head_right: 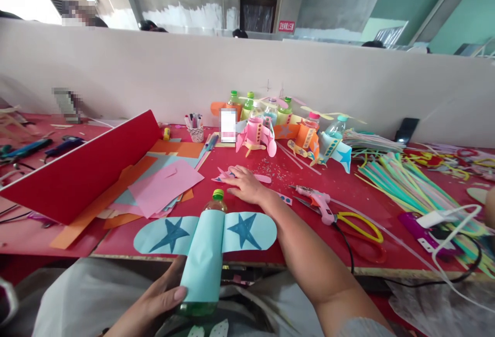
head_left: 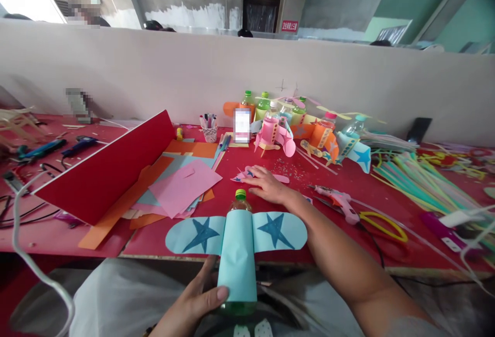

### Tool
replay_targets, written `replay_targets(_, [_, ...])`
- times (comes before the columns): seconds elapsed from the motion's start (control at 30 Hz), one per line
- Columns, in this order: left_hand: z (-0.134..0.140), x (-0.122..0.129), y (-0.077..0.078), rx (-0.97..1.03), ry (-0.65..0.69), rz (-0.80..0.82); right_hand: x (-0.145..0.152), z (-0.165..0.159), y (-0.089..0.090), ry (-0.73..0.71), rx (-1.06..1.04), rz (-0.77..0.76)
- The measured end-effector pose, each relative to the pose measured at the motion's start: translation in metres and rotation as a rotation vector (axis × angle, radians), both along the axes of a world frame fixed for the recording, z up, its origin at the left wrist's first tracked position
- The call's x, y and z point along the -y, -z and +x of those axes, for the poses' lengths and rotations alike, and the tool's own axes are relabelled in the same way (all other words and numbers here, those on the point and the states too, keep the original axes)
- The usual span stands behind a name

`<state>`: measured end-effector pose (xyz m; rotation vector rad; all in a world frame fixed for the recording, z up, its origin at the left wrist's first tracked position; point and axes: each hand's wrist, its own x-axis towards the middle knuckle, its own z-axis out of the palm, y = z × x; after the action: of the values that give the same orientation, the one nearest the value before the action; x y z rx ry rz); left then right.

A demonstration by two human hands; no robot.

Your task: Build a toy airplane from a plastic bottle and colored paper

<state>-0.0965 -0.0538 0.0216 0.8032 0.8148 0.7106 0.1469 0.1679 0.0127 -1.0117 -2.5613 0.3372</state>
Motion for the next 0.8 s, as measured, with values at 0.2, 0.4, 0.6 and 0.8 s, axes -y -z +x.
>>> replay_targets(0.2, [-0.002, 0.006, 0.015, 0.056, -0.003, 0.048, -0.005, -0.004, 0.008, 0.079, -0.223, -0.116])
replay_targets(0.4, [0.005, 0.005, 0.027, 0.015, -0.104, 0.077, -0.007, 0.021, -0.01, 0.175, -0.44, -0.127])
replay_targets(0.6, [0.008, 0.006, 0.033, -0.042, -0.189, 0.041, -0.003, 0.038, -0.041, 0.277, -0.702, -0.177])
replay_targets(0.8, [0.009, 0.011, 0.028, -0.001, -0.206, 0.045, 0.015, 0.037, -0.056, 0.307, -0.813, -0.338])
